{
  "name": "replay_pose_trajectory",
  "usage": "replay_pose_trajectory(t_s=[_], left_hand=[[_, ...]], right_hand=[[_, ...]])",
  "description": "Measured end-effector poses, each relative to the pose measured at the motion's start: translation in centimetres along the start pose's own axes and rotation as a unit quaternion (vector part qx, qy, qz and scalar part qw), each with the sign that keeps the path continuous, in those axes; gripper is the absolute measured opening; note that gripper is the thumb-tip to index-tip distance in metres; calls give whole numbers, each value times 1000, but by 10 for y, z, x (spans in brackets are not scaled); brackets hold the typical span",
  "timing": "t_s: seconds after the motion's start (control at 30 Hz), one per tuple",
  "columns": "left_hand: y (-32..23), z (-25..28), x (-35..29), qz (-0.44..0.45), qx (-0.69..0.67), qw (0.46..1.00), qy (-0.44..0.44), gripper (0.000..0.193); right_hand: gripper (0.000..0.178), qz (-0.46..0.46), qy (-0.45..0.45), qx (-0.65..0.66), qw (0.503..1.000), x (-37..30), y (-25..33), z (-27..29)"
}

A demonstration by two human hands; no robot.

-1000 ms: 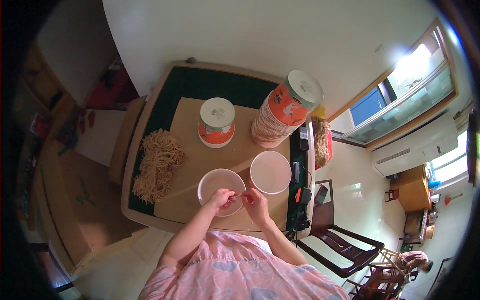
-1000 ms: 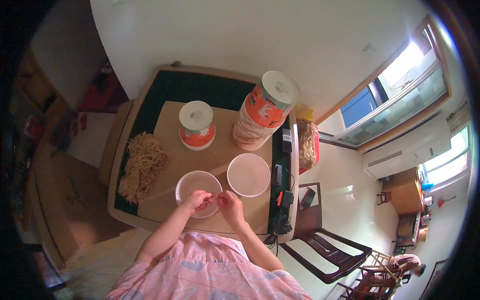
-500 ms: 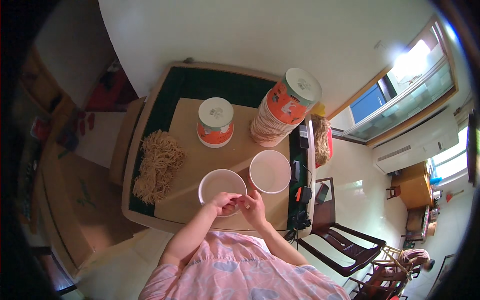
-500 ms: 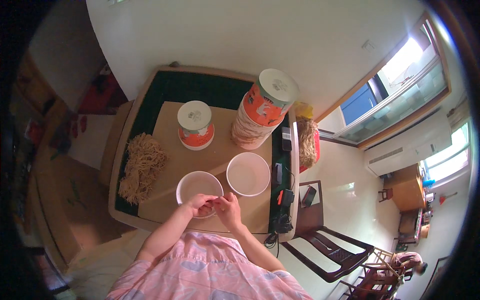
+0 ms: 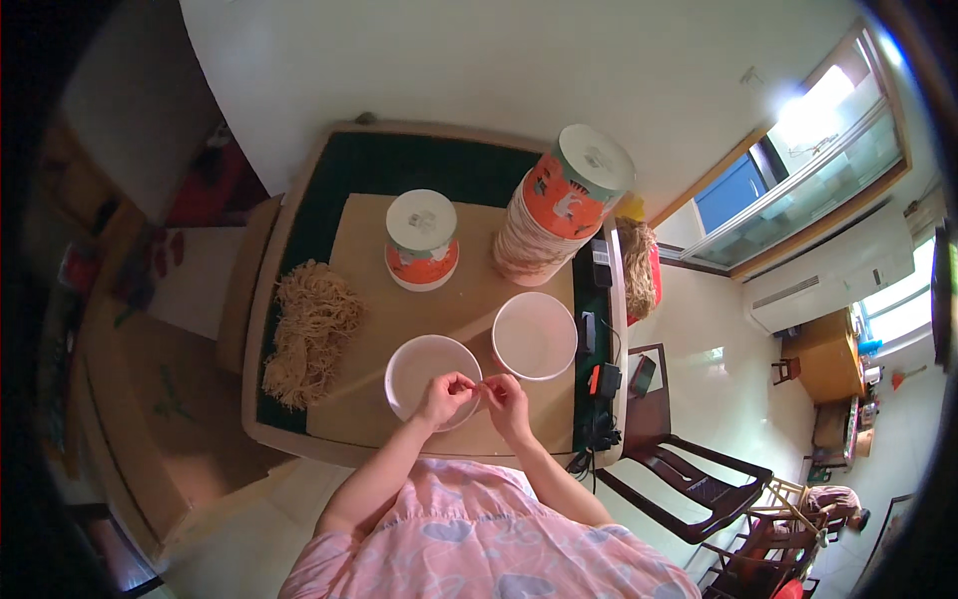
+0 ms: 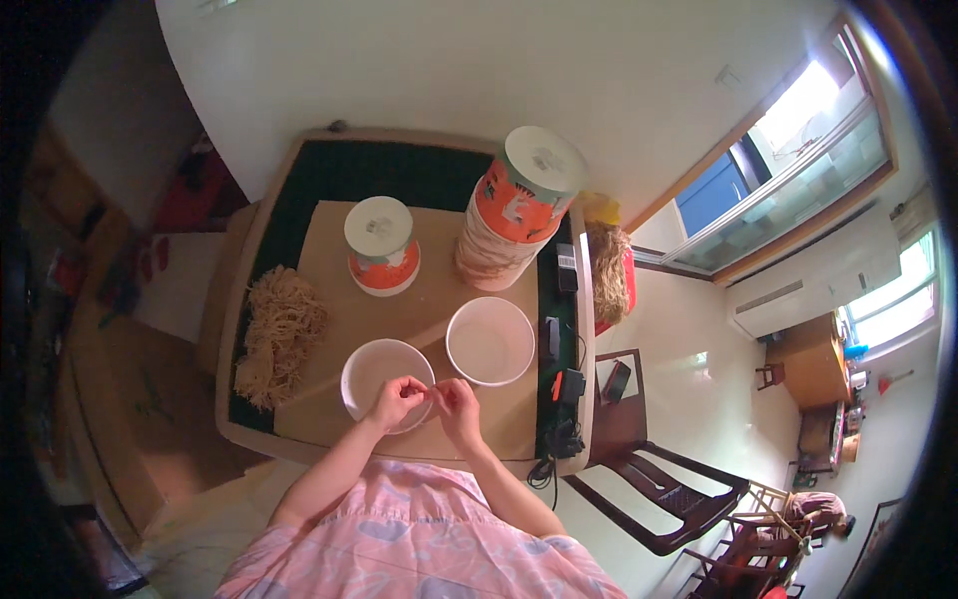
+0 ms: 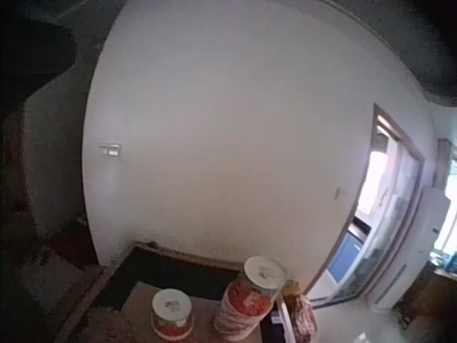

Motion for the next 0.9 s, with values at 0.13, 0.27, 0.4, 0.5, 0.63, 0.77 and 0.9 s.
replay_pose_trajectory(t_s=[0.13, 0.27, 0.4, 0.5, 0.63, 0.77, 0.9], left_hand=[[-9, 4, -8, 2, 81, 997, -7, 6], [-18, 4, -14, 7, 82, 996, -16, 5], [-13, 5, -12, 1, 53, 998, -41, 6], [-7, 7, -10, 12, 32, 999, -38, 6], [-14, 10, -11, 8, 54, 998, -41, 6], [-26, 12, -14, -26, 171, 981, -83, 5], [-26, 12, -14, -49, 149, 981, -117, 4]], right_hand=[[6, -34, 7, 2, 999, 4, 11, 1], [9, -72, 44, 7, 996, 6, 12, 1], [13, 4, 102, 7, 995, 6, 10, 1], [12, -4, 128, -29, 991, 8, 19, 3], [9, -5, 125, -39, 991, 11, 18, 3], [8, 0, 133, -37, 990, 13, 20, -1], [9, -5, 148, -10, 989, 13, 10, -3]])
Point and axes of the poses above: each hand's wrist, its own x-axis towards the middle knuckle, its own z-axis out of the back of the hand, y = z × x, the point moved 3 cm from there along x, towards the middle knuckle, and after that the axes turned 8 degrees about z, right-handed, at the moved point
